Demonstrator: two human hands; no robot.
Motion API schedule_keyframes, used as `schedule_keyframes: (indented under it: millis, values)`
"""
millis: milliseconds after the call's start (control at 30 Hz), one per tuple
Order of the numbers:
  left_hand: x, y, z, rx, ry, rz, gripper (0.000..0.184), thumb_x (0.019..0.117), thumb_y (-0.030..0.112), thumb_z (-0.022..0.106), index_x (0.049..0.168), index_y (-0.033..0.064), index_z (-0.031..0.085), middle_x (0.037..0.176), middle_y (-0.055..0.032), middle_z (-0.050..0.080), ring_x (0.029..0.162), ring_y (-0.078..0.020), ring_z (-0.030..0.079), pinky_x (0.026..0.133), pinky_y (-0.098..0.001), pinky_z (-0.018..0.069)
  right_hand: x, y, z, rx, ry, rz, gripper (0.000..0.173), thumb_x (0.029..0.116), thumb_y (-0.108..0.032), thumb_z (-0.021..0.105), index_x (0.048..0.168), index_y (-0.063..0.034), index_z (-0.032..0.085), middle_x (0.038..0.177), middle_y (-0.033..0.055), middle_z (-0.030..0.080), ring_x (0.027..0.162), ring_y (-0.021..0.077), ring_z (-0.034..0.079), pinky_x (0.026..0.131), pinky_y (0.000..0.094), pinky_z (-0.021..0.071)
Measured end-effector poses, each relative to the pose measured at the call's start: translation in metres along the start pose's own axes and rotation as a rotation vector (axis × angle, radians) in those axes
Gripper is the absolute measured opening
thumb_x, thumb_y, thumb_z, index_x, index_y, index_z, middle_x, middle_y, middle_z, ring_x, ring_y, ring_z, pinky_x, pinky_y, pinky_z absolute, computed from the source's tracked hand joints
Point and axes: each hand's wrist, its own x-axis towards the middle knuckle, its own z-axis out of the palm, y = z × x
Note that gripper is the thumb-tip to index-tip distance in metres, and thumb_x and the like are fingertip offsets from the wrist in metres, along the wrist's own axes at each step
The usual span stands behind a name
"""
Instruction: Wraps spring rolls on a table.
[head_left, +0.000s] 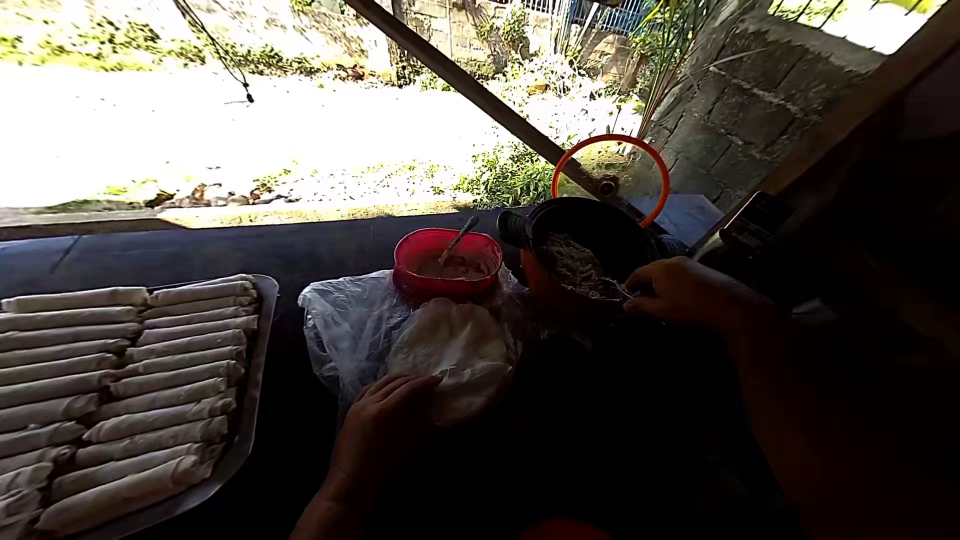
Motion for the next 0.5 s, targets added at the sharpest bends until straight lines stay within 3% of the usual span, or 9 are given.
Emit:
schedule_keyframes:
  millis: [100,200,267,367,500]
  values:
    - [-0.002,-0.001,-0.001,0.003,0.001,-0.009,0.023,0.098,0.031,0.06,0.111,0.0262,0.078,0.111,0.0094,0.076,0.113,-0.0089,0.067,0.104,-0.0396,0.0509,0.001,-0.005,0.002,-0.043,-0.097,0.054,0.026,0.1017,-0.022,0.064,0.125,-0.012,0.07,0.108,0.0086,0.073,0.102,0.0239,0.07,0.094,0.0491,0.055]
    - [-0.002,0.0,-0.004,0.0,-0.008,-0.018,0.024,0.0967,0.032,0.06,0.111,0.0249,0.078,0.11,0.0085,0.076,0.113,-0.0096,0.068,0.104,-0.0398,0.0509,0.004,-0.009,0.001,-0.172,-0.088,0.18,0.017,0.0982,-0.008,0.061,0.112,-0.0066,0.07,0.104,0.015,0.071,0.101,0.032,0.07,0.086,0.0527,0.0567]
    - [-0.002,0.0,-0.004,0.0,-0.012,-0.023,0.025,0.0964,0.033,0.06,0.111,0.0245,0.078,0.11,0.0084,0.076,0.113,-0.0098,0.067,0.104,-0.0395,0.0507,0.007,-0.006,0.0,-0.207,-0.054,0.25,0.012,0.0965,-0.005,0.062,0.105,-0.0034,0.071,0.107,0.0174,0.068,0.102,0.0348,0.068,0.084,0.0541,0.057]
    - [-0.003,-0.001,-0.004,-0.003,-0.013,-0.02,0.025,0.0955,0.032,0.061,0.11,0.0221,0.078,0.109,0.0066,0.076,0.112,-0.011,0.068,0.102,-0.0388,0.0513,0.007,0.003,-0.003,-0.2,0.013,0.278,0.017,0.0947,-0.004,0.064,0.11,-0.0065,0.071,0.113,0.0153,0.066,0.102,0.0335,0.068,0.082,0.0535,0.0582]
    - [-0.004,0.0,-0.004,0.006,-0.014,-0.015,0.025,0.0942,0.031,0.062,0.108,0.02,0.079,0.106,0.0042,0.077,0.11,-0.012,0.068,0.102,-0.0385,0.0512,-0.004,0.004,-0.011,-0.165,0.131,0.243,0.016,0.0949,-0.005,0.064,0.109,-0.0101,0.069,0.108,0.0119,0.066,0.098,0.0305,0.069,0.078,0.0511,0.0584]
